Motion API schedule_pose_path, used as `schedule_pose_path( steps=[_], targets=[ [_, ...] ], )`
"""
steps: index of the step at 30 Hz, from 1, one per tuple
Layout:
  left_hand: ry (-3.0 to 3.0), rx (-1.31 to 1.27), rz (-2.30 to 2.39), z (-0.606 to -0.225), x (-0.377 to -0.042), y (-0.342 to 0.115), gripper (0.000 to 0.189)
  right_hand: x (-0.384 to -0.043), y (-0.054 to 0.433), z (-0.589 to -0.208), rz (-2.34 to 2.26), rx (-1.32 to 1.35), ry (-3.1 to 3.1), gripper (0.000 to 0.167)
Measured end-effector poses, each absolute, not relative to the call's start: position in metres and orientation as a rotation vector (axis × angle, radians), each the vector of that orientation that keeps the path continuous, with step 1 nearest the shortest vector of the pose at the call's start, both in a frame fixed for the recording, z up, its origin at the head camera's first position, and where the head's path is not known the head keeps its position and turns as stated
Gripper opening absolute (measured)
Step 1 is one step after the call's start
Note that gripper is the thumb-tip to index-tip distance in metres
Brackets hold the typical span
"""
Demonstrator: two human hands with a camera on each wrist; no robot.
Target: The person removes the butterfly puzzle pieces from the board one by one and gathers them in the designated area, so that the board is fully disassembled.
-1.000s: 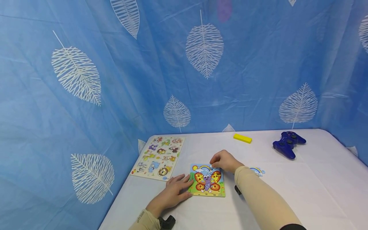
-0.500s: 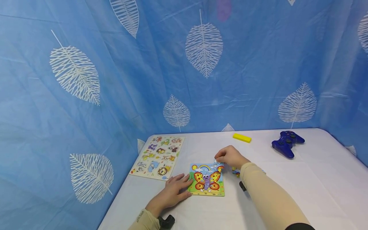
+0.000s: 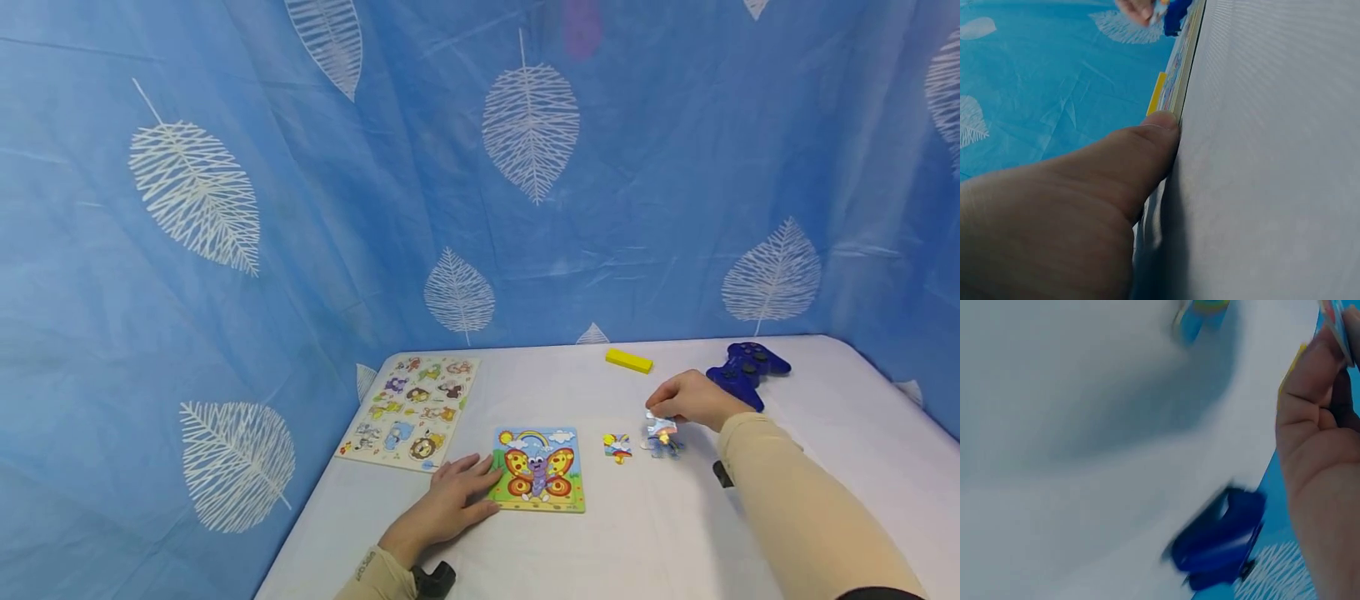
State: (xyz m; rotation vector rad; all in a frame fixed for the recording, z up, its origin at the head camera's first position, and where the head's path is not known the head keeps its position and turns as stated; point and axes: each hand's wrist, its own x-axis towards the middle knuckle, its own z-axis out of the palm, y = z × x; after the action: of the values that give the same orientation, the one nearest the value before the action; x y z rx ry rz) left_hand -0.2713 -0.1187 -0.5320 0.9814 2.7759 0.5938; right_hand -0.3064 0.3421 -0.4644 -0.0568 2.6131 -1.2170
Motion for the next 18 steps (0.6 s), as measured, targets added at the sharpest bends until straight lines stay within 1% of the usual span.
schedule_pose_path(
  steps=[4,8,14,18],
  targets=[
    [2.788,0.993,0.58,-0.531,-0.272,-0.119,0.057,-0.301,0.373,-0.467,-1.09,0.042,2.646,0.026],
    [2.787,0.982,0.578,-0.53,-0.272,-0.119,0.057,-0.297,0.391,-0.473,-1.042,0.071,2.664,0.021],
    [2.789,0.987,0.586,-0.53,-0.271,-0.121,0.057,-0.297,0.391,-0.479,-1.008,0.005,2.677,0.016],
    [2.78,0.993,0.6,-0.53,-0.27,-0.121,0.056,-0.298,0.387,-0.484,-0.952,-0.053,2.702,0.01]
  ],
)
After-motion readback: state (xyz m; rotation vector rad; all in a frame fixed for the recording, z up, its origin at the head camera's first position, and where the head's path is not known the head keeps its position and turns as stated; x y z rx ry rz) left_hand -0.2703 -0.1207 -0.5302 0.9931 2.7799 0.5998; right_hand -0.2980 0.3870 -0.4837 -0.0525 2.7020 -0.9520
